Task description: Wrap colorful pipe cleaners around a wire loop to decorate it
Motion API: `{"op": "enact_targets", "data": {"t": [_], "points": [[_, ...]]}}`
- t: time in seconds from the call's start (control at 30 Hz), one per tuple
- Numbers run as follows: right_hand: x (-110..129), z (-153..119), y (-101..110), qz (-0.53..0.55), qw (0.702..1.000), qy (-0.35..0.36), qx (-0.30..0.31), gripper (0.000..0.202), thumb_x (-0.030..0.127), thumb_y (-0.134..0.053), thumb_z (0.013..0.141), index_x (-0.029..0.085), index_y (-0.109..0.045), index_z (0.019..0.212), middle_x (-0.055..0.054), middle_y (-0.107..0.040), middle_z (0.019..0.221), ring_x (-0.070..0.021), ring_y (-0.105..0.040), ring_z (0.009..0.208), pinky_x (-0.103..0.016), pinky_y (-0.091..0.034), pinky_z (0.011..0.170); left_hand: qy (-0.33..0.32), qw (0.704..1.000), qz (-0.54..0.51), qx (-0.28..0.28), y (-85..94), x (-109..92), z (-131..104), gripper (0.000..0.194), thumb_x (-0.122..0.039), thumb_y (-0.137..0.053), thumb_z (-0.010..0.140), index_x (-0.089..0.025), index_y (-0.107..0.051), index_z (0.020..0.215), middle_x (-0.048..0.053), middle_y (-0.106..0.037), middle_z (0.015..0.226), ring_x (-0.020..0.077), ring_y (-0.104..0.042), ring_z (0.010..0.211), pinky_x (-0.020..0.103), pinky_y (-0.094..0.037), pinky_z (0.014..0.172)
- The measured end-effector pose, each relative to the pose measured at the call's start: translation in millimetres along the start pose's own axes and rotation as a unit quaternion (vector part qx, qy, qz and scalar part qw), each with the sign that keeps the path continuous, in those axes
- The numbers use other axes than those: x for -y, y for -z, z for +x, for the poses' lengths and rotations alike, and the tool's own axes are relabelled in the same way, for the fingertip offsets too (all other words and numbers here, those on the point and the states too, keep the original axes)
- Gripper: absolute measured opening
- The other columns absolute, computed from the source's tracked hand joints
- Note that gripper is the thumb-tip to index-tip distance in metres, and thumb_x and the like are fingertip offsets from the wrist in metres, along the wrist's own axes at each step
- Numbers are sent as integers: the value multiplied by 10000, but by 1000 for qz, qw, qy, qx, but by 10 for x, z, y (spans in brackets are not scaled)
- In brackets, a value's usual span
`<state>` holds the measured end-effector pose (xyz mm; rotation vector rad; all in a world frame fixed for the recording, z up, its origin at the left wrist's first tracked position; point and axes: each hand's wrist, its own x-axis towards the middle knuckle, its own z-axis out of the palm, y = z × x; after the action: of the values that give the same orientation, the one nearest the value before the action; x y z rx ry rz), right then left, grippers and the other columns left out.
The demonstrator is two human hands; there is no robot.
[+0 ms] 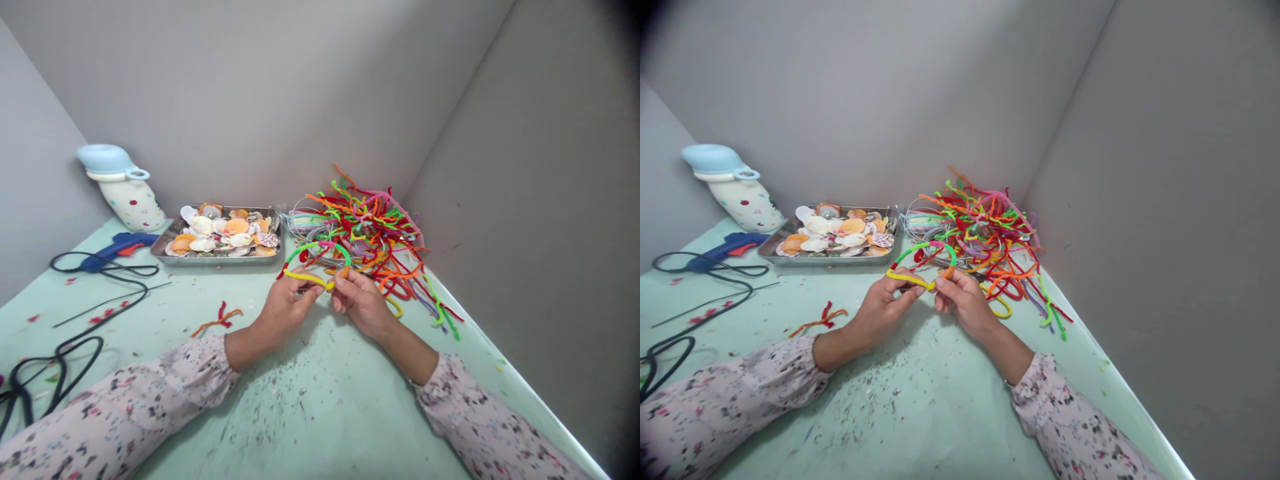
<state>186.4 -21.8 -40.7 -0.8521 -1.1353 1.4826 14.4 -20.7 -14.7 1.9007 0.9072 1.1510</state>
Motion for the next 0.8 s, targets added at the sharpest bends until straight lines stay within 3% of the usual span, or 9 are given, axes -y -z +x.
{"op": "enact_targets", "data": {"t": [0.3, 0.8], "points": [[6, 10, 19, 16, 1000, -9, 6, 174, 338, -639, 794, 171, -602, 828, 14, -609, 683, -70, -544, 494, -181, -366, 439, 13, 999, 45, 9, -28, 14, -18, 176, -231, -534, 842, -180, -698, 881, 34, -712, 882, 171, -617, 835, 262, -426, 785], [-7, 17, 21, 29, 999, -16, 29, 184, 338, -641, 790, 163, -608, 835, 1, -635, 716, -69, -574, 488, -171, -389, 433, -37, 998, 57, -11, -10, 64, -21, 206, -125, -522, 833, -186, -699, 921, 23, -671, 863, 157, -586, 850, 280, -436, 805]]}}
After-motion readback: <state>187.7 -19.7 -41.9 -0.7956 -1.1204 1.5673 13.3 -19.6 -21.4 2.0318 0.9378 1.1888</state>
